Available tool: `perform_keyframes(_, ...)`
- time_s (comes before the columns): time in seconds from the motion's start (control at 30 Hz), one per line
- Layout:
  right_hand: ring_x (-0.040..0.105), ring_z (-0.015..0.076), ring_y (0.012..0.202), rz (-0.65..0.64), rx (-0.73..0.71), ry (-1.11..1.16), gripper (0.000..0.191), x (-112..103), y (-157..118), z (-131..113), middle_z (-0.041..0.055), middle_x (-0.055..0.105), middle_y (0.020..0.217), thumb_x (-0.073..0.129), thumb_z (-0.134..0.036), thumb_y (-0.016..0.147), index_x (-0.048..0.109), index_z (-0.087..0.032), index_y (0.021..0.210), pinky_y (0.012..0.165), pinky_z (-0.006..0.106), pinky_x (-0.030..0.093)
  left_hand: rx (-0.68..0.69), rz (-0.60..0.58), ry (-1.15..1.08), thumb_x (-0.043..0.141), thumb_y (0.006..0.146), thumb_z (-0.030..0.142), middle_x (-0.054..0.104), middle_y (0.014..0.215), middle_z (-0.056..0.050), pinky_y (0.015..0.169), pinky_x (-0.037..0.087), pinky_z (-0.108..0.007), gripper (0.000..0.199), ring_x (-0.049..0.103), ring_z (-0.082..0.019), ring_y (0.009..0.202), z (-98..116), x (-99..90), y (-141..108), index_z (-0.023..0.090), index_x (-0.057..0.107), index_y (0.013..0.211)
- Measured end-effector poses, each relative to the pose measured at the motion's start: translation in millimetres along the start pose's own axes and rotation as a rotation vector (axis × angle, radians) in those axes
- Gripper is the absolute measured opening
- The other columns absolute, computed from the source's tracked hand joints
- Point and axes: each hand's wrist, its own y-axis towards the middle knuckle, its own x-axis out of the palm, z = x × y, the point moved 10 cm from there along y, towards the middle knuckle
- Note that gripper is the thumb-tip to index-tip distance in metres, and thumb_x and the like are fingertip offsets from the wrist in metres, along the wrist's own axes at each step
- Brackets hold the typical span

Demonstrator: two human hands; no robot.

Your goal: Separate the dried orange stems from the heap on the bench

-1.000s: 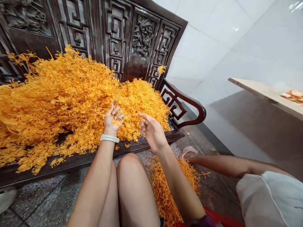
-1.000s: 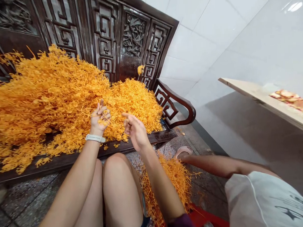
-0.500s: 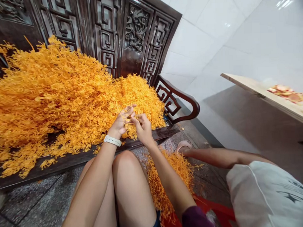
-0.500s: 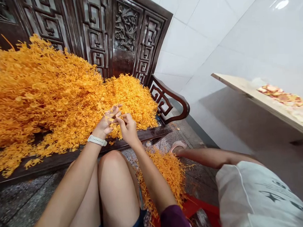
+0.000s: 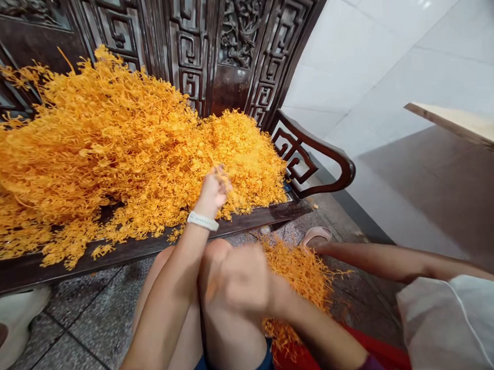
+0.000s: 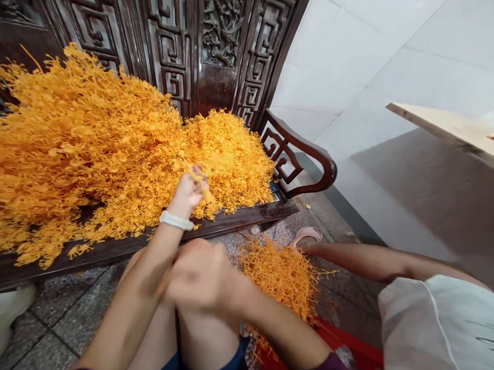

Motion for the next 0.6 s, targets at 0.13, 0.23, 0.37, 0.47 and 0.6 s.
perform_keyframes(0.13,0.066,0.0121,0.073,-0.514,-0.255,0.322,0.010,55,-20,-64,-0.0023,0.074,0.082,0.066,-0.024,0.097,0.069,-0.027,0.088,0.059,0.025,0.047,0.218,0.077,-0.103,0.039,0.109,0.014,0.032,0.059,0.008,0.039,0.022,-0.015,0.026,0.023,-0.005,0.040,56,-29.6,13,0.019,0.056,0.090)
perform_keyframes(0.23,0.069,0.0126,0.073,-0.442,-0.145,0.826,0.011,14,7,-26,-0.0001,0.075,0.082,0.074,-0.032,0.093,0.072,-0.024,0.086,0.066,0.024,0.052,0.249,-0.042,-0.081,0.041,0.110,0.017,0.037,0.064,0.005,0.043,0.029,-0.015,0.027,0.030,-0.005,0.045,74,-26.8,3,0.018,0.061,0.092)
perform_keyframes(0.37,0.062,0.0174,0.075,0.348,0.189,1.030,0.051,-69,52,131,0.0049,0.068,0.086,0.045,-0.071,0.097,0.067,-0.025,0.097,0.066,0.031,0.053,0.315,-0.033,-0.109,0.038,0.111,0.021,0.038,0.065,0.003,0.050,0.039,-0.015,0.034,0.037,-0.007,0.050,79,-29.2,-11,0.019,0.064,0.089)
perform_keyframes(0.47,0.058,0.0165,0.070,0.912,0.722,1.155,0.046,-61,22,238,0.0048,0.062,0.083,0.052,-0.069,0.092,0.056,-0.023,0.087,0.063,0.029,0.051,0.316,-0.072,-0.184,0.039,0.110,0.019,0.042,0.066,0.003,0.058,0.046,-0.016,0.032,0.046,-0.007,0.055,70,-24.2,-10,0.020,0.064,0.089)
perform_keyframes(0.6,0.063,0.0172,0.078,1.065,0.725,1.197,0.038,-34,15,253,0.0055,0.064,0.098,0.050,-0.061,0.097,0.057,-0.024,0.103,0.069,0.030,0.053,0.245,-0.181,-0.174,0.049,0.104,0.012,0.050,0.070,0.002,0.069,0.056,-0.021,0.020,0.057,-0.008,0.062,48,-9.4,-5,0.020,0.064,0.093)
